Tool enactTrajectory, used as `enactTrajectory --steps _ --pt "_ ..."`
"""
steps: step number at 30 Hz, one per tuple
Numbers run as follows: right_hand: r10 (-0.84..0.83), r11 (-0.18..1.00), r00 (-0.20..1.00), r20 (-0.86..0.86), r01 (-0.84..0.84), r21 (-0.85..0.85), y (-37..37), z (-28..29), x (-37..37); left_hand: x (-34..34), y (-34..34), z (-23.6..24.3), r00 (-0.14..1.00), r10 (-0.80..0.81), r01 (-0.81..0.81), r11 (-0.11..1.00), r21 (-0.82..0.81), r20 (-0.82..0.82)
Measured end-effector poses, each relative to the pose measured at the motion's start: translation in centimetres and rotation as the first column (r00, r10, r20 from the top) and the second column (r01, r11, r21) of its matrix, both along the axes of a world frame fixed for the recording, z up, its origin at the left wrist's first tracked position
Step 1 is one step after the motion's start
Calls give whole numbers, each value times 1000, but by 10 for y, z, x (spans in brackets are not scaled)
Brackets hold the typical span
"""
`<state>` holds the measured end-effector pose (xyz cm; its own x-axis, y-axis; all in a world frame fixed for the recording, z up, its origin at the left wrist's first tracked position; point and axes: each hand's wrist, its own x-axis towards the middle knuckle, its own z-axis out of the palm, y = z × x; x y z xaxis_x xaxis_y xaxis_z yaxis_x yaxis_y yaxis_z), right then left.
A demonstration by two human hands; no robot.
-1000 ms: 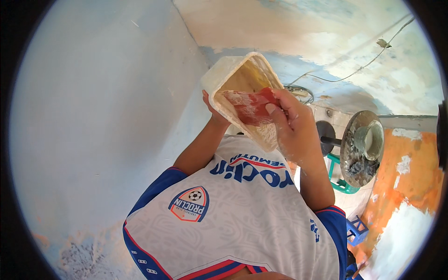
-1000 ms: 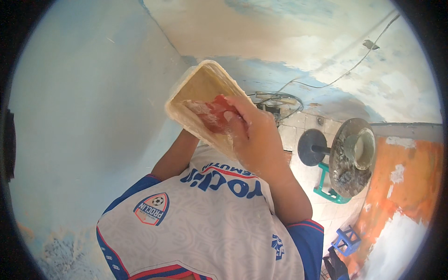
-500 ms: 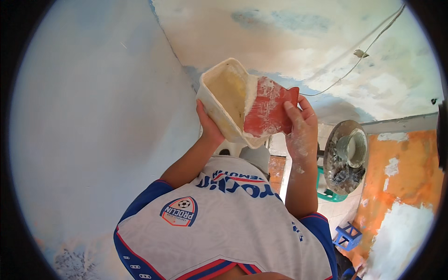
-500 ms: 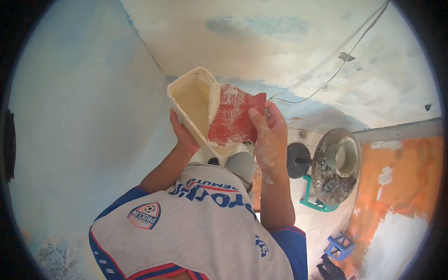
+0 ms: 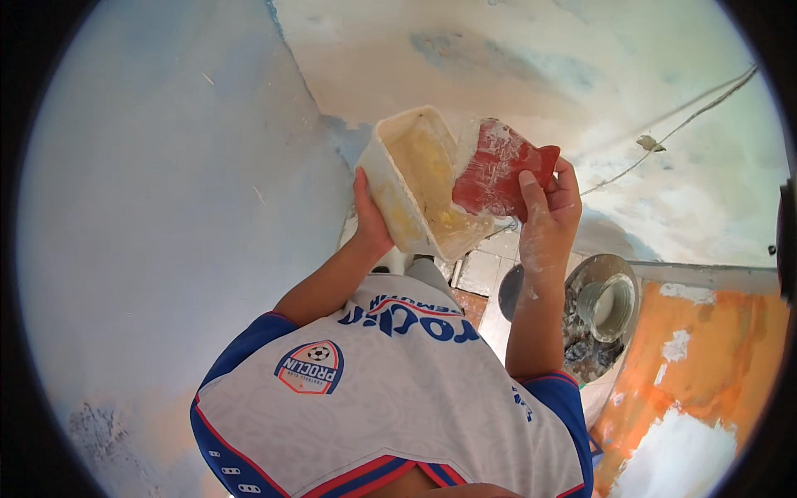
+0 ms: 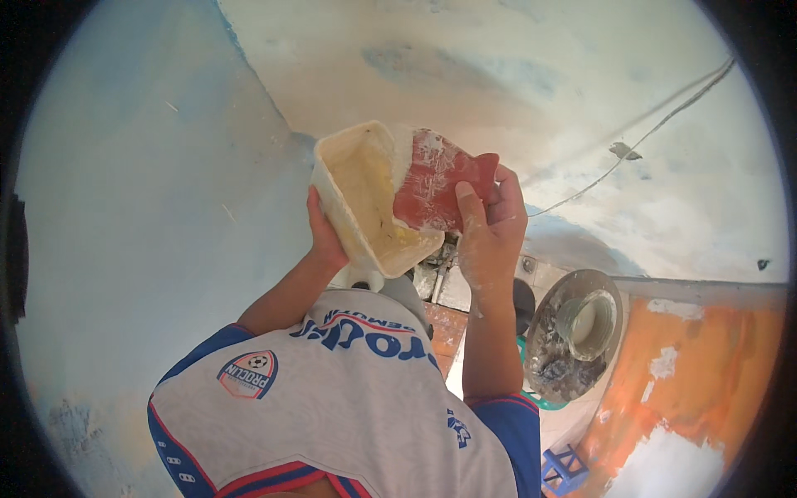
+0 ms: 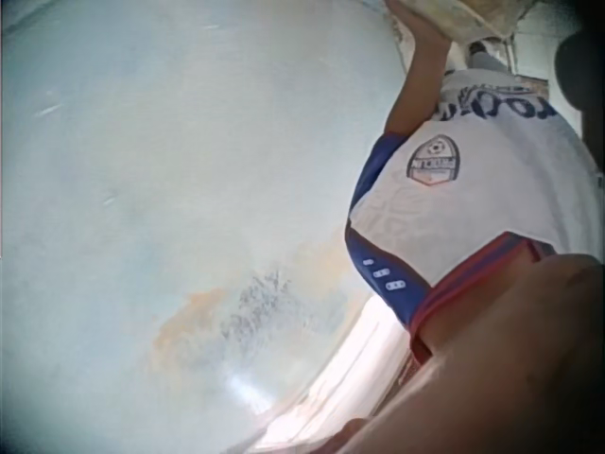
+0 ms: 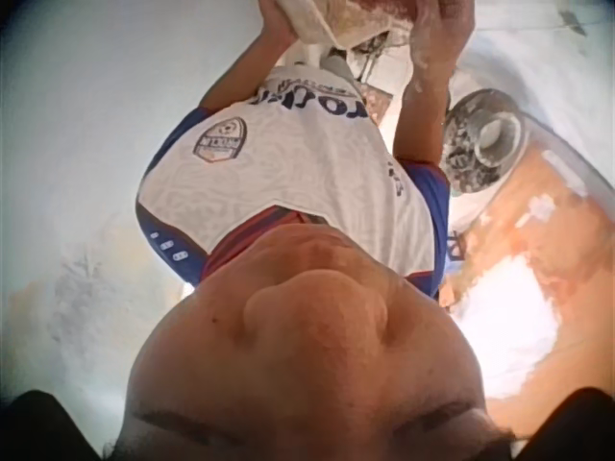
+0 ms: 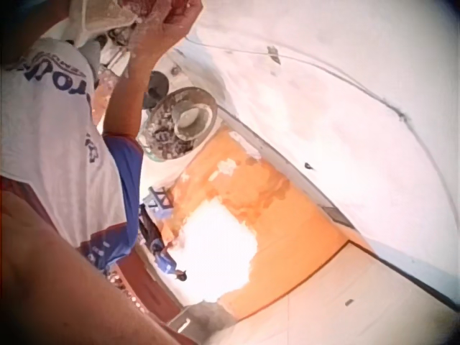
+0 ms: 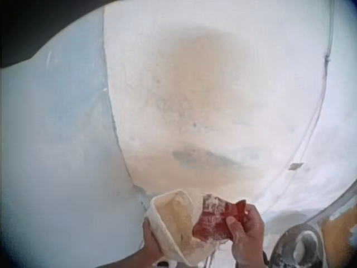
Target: The person patches a ceiling by scooping white material from a plastic container with a red scraper and smoothing it over damaged areas.
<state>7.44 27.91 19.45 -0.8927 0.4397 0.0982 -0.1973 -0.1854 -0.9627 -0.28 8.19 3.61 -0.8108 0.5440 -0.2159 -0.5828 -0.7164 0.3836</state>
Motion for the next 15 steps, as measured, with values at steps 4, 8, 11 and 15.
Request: enactTrajectory --steps 4,8,11,15 --pt "162 948 987 -18 -161 -276 28 -2 -14 -5 19 8 998 60 -59 998 28 -24" --pt "190 866 982 10 -163 -474 39 -5 -26 -7 33 19 995 101 -100 994 33 -27" --pt "283 842 959 6 -245 -480 49 -8 -35 -11 38 16 995 101 -100 995 24 -12" --pt "265 834 964 -30 -244 -494 54 -12 -36 -14 42 13 995 103 -103 995 -8 6"
